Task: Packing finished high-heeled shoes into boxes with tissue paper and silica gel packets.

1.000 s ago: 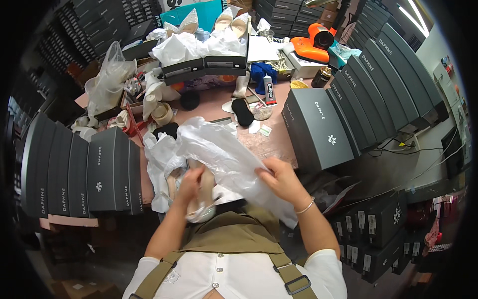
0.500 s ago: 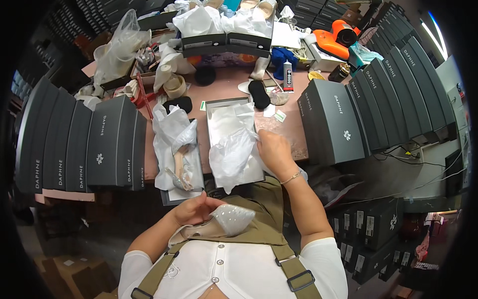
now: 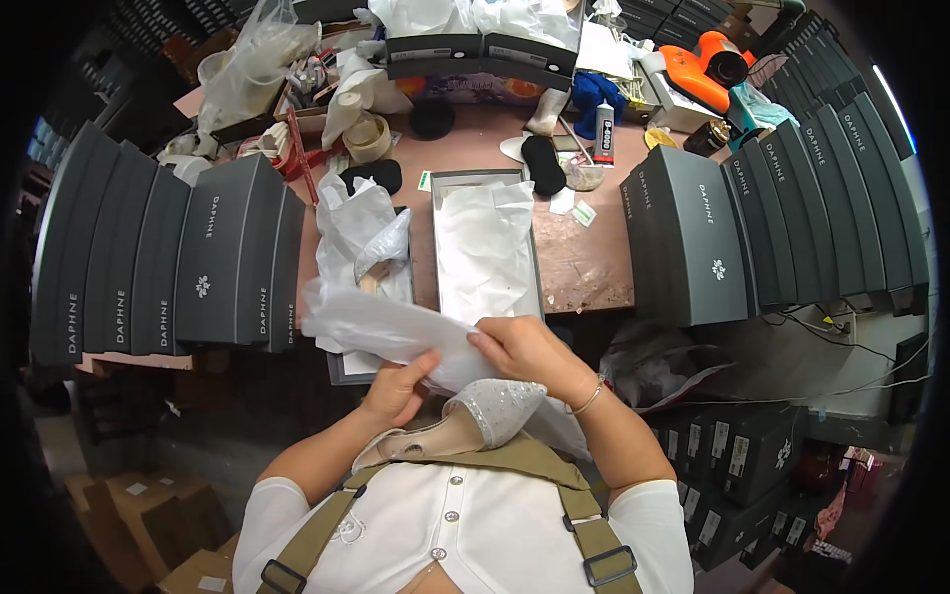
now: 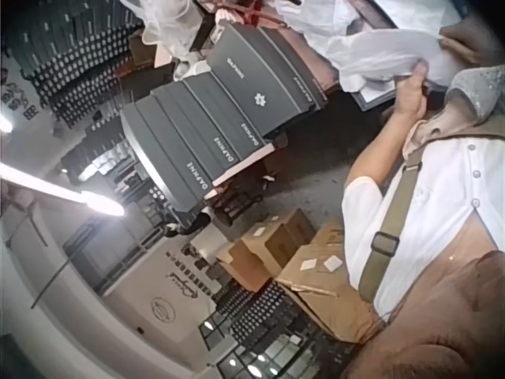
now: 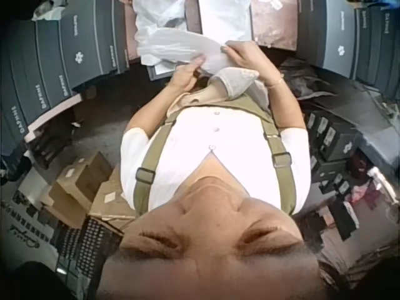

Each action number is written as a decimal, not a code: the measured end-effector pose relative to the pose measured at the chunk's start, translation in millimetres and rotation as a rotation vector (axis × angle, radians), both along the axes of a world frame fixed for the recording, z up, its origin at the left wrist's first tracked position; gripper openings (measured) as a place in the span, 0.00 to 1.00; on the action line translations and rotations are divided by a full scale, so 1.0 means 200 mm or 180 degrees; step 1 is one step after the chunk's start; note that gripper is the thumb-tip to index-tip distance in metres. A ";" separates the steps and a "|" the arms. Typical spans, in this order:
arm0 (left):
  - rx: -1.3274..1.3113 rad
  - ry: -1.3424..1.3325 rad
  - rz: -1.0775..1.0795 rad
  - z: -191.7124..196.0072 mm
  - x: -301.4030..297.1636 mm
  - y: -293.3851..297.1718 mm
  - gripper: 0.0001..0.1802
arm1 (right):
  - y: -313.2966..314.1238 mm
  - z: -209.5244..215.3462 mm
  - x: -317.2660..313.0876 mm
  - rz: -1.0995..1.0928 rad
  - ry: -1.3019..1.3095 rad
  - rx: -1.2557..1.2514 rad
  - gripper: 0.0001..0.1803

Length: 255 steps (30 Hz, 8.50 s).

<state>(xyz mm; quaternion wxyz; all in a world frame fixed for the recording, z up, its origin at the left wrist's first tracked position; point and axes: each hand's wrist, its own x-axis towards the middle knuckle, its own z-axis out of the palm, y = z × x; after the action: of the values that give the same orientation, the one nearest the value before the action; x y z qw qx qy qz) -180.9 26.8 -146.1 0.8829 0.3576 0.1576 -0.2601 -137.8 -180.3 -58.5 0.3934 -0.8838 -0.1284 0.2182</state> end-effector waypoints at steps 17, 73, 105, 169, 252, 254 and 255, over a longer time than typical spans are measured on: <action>-0.0695 0.0116 -0.0128 0.00 0.01 0.01 0.44 | -0.05 -0.01 0.08 0.0088 -0.0875 0.0316 0.09; 0.1134 -0.1692 -0.0932 0.02 0.28 0.07 0.37 | 0.06 0.03 0.19 0.1583 -0.2333 0.0514 0.14; 0.0698 -0.1214 0.0242 -0.04 0.17 0.02 0.35 | -0.18 -0.07 0.43 0.0395 -0.0103 0.0121 0.13; 0.3803 -0.2931 0.0293 0.00 0.13 0.02 0.36 | 0.18 -0.26 0.00 -0.0073 -0.1585 0.0871 0.36; 0.0410 -0.0476 0.0191 -0.05 0.13 -0.11 0.42 | 0.11 -0.34 0.03 0.0585 -0.2548 -0.0364 0.09; 0.0447 -0.0428 0.0145 -0.06 0.12 -0.12 0.42 | 0.12 -0.33 0.02 0.0757 -0.2332 -0.0818 0.09; 0.0431 -0.0431 0.0155 -0.05 0.12 -0.11 0.41 | 0.12 -0.32 0.02 0.0825 -0.2332 -0.0970 0.09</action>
<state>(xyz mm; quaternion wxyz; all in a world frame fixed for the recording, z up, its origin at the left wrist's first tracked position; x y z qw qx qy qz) -156.0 4.4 -156.1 0.8714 0.4294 0.1234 -0.2026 -134.7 -156.4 -121.6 0.1557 -0.9277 -0.3362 -0.0465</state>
